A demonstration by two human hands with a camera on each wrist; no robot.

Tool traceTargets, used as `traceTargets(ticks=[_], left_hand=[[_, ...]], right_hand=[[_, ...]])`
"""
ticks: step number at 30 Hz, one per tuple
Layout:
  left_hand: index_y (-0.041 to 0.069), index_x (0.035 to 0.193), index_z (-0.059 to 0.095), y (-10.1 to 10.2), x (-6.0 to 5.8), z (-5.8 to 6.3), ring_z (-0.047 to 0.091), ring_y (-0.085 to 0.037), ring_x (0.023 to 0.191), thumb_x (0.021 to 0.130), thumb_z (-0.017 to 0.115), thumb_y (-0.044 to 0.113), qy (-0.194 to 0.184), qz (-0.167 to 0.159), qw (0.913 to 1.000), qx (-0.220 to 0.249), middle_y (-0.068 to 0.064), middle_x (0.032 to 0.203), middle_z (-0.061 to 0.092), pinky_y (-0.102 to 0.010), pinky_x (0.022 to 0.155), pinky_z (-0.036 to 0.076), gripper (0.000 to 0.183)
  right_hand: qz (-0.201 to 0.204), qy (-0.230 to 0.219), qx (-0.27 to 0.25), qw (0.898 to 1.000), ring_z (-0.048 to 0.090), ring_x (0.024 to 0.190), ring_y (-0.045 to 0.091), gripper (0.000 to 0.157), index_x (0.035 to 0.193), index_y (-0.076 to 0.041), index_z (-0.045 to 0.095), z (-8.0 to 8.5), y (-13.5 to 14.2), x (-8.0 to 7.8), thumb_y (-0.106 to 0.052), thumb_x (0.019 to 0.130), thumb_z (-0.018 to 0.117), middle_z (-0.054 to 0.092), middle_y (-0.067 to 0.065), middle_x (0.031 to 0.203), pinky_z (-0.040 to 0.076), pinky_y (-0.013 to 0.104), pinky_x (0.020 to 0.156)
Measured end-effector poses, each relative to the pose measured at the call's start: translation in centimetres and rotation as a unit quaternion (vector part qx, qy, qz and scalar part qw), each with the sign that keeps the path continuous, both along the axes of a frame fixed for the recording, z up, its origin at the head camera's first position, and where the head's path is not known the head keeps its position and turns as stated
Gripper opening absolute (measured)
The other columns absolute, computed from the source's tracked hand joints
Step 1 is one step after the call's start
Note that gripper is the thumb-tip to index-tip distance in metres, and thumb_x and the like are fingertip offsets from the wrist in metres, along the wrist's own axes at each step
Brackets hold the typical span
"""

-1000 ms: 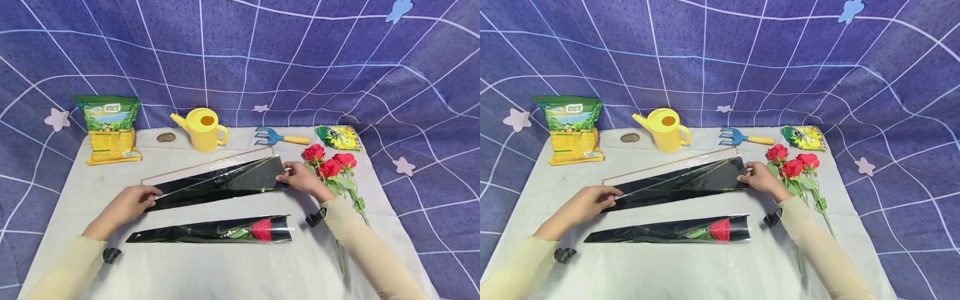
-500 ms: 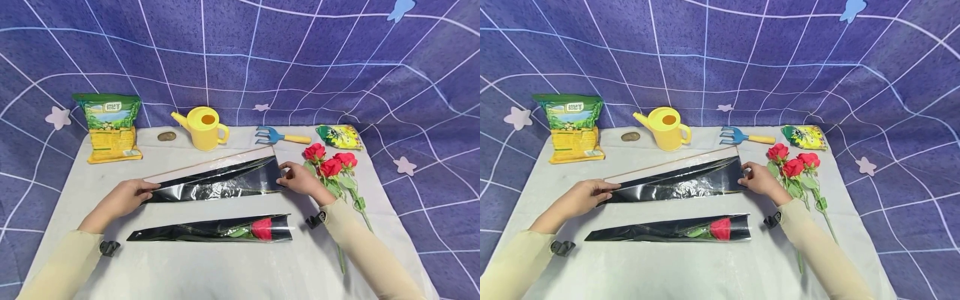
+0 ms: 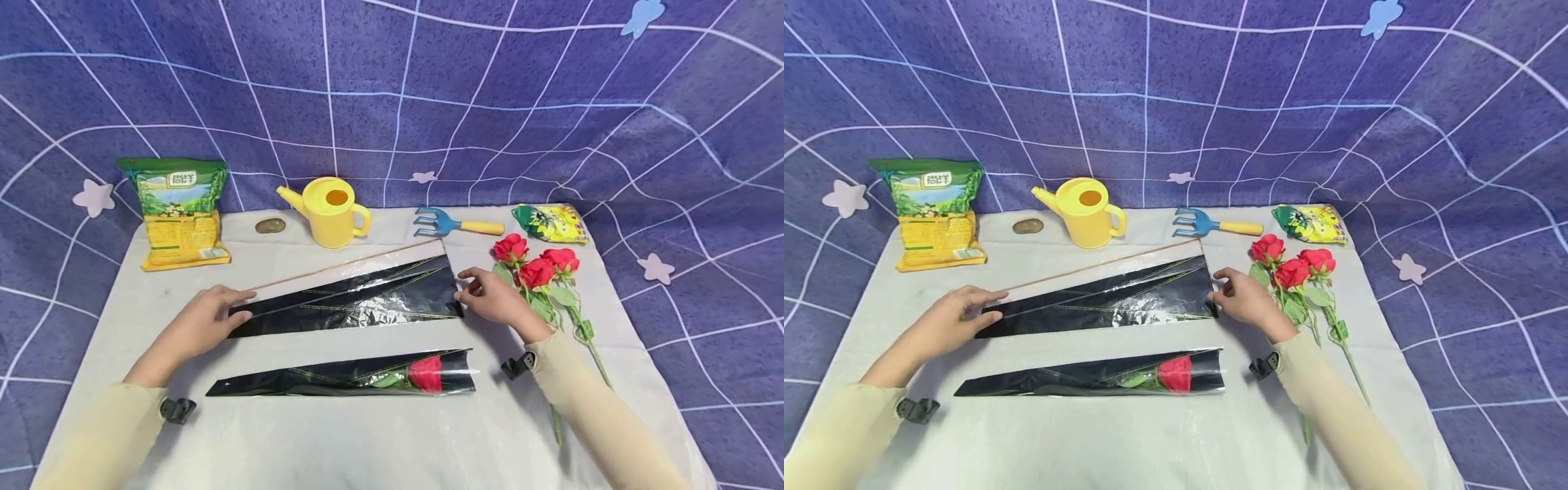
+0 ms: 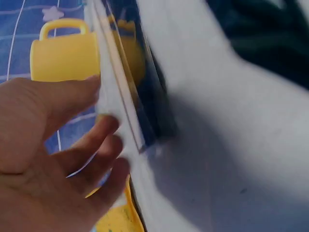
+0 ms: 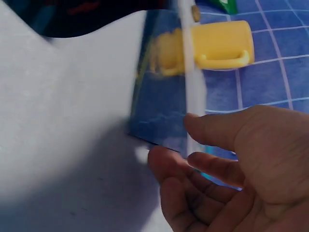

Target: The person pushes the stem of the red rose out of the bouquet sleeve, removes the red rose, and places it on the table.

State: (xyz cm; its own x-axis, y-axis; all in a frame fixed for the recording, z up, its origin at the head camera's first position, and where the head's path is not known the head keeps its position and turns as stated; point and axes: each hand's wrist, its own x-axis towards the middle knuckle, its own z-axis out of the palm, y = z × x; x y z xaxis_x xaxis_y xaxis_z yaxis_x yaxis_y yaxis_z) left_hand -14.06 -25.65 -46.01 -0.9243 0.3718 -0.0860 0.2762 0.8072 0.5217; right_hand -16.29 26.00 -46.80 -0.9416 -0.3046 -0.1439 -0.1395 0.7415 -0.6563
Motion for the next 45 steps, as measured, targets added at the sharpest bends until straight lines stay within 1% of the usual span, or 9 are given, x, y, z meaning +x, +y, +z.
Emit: traceTargets(ticks=[4, 8, 13, 17, 19, 26, 31, 36, 45], left_hand=[[0.011, 0.126, 0.059, 2.5, 2.0, -0.3, 0.049, -0.030, 0.109, 0.090, 0.064, 0.030, 0.064, -0.028, 0.9975, 0.011, -0.009, 0.121, 0.054, -0.052, 0.087, 0.039, 0.041], [0.017, 0.130, 0.056, 6.2, 4.8, -0.1, 0.048, -0.024, 0.115, 0.086, 0.066, 0.041, 0.103, -0.082, 0.9912, -0.011, -0.003, 0.130, 0.050, -0.049, 0.090, 0.041, 0.051], [0.019, 0.134, 0.053, 9.9, 7.8, -0.9, 0.047, -0.025, 0.118, 0.081, 0.066, 0.053, 0.128, -0.140, 0.9806, -0.048, -0.004, 0.135, 0.048, -0.047, 0.093, 0.040, 0.064], [0.019, 0.138, 0.048, 11.3, 9.0, -2.2, 0.046, -0.024, 0.120, 0.081, 0.065, 0.055, 0.128, -0.168, 0.9740, -0.082, -0.004, 0.135, 0.047, -0.047, 0.094, 0.038, 0.069], [0.018, 0.138, 0.047, 11.5, 9.4, -2.7, 0.045, -0.022, 0.119, 0.081, 0.067, 0.052, 0.133, -0.173, 0.9718, -0.090, -0.003, 0.133, 0.048, -0.047, 0.092, 0.039, 0.070], [0.016, 0.135, 0.051, 11.7, 9.4, -3.3, 0.052, -0.019, 0.102, 0.084, 0.070, 0.038, 0.172, -0.185, 0.9628, -0.097, 0.000, 0.117, 0.056, -0.045, 0.081, 0.044, 0.059], [0.018, 0.130, 0.056, 11.7, 9.2, -2.6, 0.054, -0.015, 0.095, 0.084, 0.070, 0.035, 0.175, -0.181, 0.9646, -0.079, 0.005, 0.108, 0.058, -0.043, 0.079, 0.046, 0.051], [0.020, 0.129, 0.057, 11.9, 8.5, -0.3, 0.056, -0.014, 0.095, 0.083, 0.071, 0.036, 0.189, -0.180, 0.9644, -0.045, 0.006, 0.107, 0.058, -0.039, 0.081, 0.047, 0.051], [0.025, 0.130, 0.057, 12.7, 5.0, 5.5, 0.056, -0.007, 0.091, 0.084, 0.069, 0.041, 0.231, -0.169, 0.9576, 0.034, 0.010, 0.108, 0.057, -0.033, 0.071, 0.049, 0.050]], right_hand=[[0.025, 0.024, -0.012, 0.999, 0.063, 0.076, 0.018, 0.041, 0.122, -0.004, 0.057, 1.4, -0.1, 1.2, -0.027, 0.089, 0.066, 0.066, 0.006, 0.094, 0.051, 0.033, 0.067], [0.098, 0.080, -0.011, 0.992, 0.062, 0.090, 0.018, 0.042, 0.122, -0.009, 0.058, 2.8, -1.3, 3.6, -0.031, 0.088, 0.066, 0.064, 0.004, 0.107, 0.050, 0.035, 0.077], [0.206, 0.154, 0.046, 0.965, 0.052, 0.111, 0.012, 0.053, 0.126, -0.015, 0.057, 3.3, -4.1, 6.7, -0.045, 0.083, 0.068, 0.057, -0.004, 0.121, 0.041, 0.033, 0.093], [0.265, 0.175, 0.097, 0.943, 0.049, 0.115, 0.016, 0.069, 0.130, -0.014, 0.054, 2.4, -6.2, 8.6, -0.057, 0.078, 0.067, 0.054, 0.000, 0.125, 0.039, 0.037, 0.095], [0.278, 0.175, 0.120, 0.937, 0.049, 0.114, 0.018, 0.074, 0.133, -0.013, 0.052, 1.8, -6.8, 9.2, -0.059, 0.077, 0.066, 0.053, 0.002, 0.126, 0.038, 0.039, 0.095], [0.278, 0.182, 0.148, 0.932, 0.051, 0.107, 0.015, 0.065, 0.132, -0.017, 0.053, 0.1, -7.2, 9.8, -0.047, 0.078, 0.072, 0.055, -0.003, 0.120, 0.039, 0.040, 0.091], [0.283, 0.187, 0.137, 0.931, 0.053, 0.105, 0.013, 0.057, 0.129, -0.020, 0.056, 0.9, -7.0, 9.5, -0.044, 0.080, 0.071, 0.058, -0.007, 0.116, 0.040, 0.038, 0.089], [0.283, 0.194, 0.133, 0.930, 0.053, 0.106, 0.012, 0.055, 0.128, -0.020, 0.057, 4.0, -6.3, 8.5, -0.042, 0.080, 0.072, 0.058, -0.008, 0.117, 0.040, 0.036, 0.090], [0.280, 0.245, 0.129, 0.919, 0.055, 0.102, 0.012, 0.053, 0.129, -0.019, 0.057, 10.3, -4.8, 5.4, -0.036, 0.081, 0.072, 0.058, -0.006, 0.119, 0.044, 0.037, 0.083]])
